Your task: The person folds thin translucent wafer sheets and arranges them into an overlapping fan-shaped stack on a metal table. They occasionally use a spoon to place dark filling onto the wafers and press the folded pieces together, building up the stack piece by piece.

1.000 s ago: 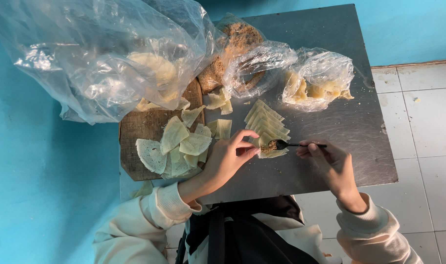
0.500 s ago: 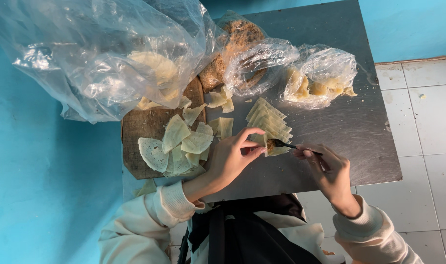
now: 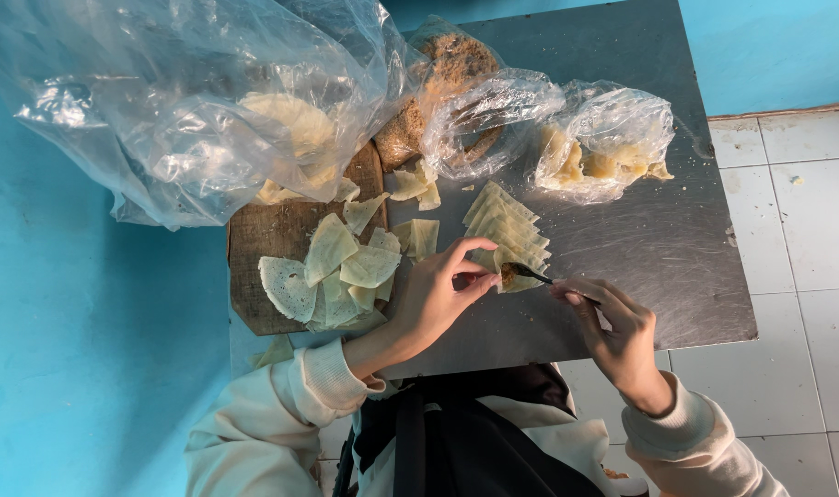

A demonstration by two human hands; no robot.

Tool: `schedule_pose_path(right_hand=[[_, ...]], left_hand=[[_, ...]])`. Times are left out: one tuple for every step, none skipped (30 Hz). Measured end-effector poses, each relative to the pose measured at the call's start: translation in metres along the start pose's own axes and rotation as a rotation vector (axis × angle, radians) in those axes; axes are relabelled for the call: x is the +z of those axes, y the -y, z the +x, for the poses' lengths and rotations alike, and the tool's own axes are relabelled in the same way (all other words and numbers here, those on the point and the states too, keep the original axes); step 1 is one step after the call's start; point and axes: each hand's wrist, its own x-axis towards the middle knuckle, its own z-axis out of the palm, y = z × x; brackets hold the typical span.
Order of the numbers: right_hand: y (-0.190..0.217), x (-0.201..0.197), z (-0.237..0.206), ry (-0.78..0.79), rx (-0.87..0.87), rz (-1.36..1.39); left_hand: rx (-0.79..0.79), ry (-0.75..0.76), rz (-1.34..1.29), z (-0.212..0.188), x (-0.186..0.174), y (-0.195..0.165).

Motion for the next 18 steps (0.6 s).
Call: schedule_pose_path(right_hand=[[0.0005, -0.0002, -0.0004, 0.001, -0.008, 0.003], [0.0009, -0.0008, -0.0011, 0.003, -0.014, 0.007], [0.0015, -0.0011, -0.0015, 0.004, -0.022, 0.01], [0.0019, -0.0011, -0.0019, 0.004, -0.024, -0.003], [0.0024, -0.001, -0.0024, 0.005, -0.027, -0.016], [0.0025, -0.0012, -0.0025, 0.006, -0.028, -0.029], [0.0025, -0.0014, -0.0026, 0.004, -0.032, -0.017], [0.0024, -0.0017, -0.0028, 0.001, -0.035, -0.006], [0.0022, -0.0017, -0.0027, -0.001, -0.041, 0.006], [0.002, -0.0017, -0.0029, 0.0, -0.041, -0.013], [0.0019, -0.0014, -0.0031, 0.001, -0.041, -0.03], [0.0019, -0.0011, -0.0037, 0.002, -0.04, -0.048], [0.0017, -0.0014, -0.0042, -0.006, -0.045, -0.039], [0.0014, -0.0014, -0.0043, -0.015, -0.052, -0.029], [0.0009, -0.0017, -0.0044, -0.022, -0.058, -0.02], [0.0005, -0.0015, -0.0044, -0.014, -0.039, -0.027], [0.0002, -0.0012, -0.0047, -0.008, -0.018, -0.034], [-0.0001, -0.0008, -0.0049, -0.003, 0.002, -0.042]], left_hand=[[0.014, -0.001, -0.004, -0.0001, 0.0001, 0.0006], [0.018, -0.001, -0.003, -0.0002, 0.0007, 0.001], [0.022, -0.002, -0.001, -0.0003, 0.0011, 0.0012], [0.026, -0.004, 0.0, -0.0005, 0.0013, 0.0014], [0.023, -0.001, 0.002, -0.0005, 0.0011, 0.0016], [0.018, 0.002, 0.004, -0.0003, 0.0011, 0.0017], [0.014, 0.006, 0.006, -0.0003, 0.001, 0.0018], [0.014, 0.007, 0.005, -0.0004, 0.0012, 0.0016], [0.014, 0.008, 0.005, -0.0002, 0.0012, 0.0015], [0.015, 0.008, 0.004, 0.0, 0.0011, 0.0012], [0.009, 0.009, 0.002, -0.0003, 0.0011, 0.0009], [0.003, 0.011, -0.002, -0.0006, 0.0011, 0.0005], [-0.002, 0.013, -0.005, -0.0005, 0.001, 0.0002], [0.0, 0.017, -0.013, 0.0003, 0.0003, 0.0002], [0.0, 0.019, -0.023, 0.0005, -0.0001, -0.0001], [-0.001, 0.024, -0.033, -0.0001, -0.0002, -0.0005], [-0.008, 0.024, -0.026, -0.001, 0.0002, -0.0011], [-0.012, 0.025, -0.019, -0.0015, 0.0002, -0.0015]])
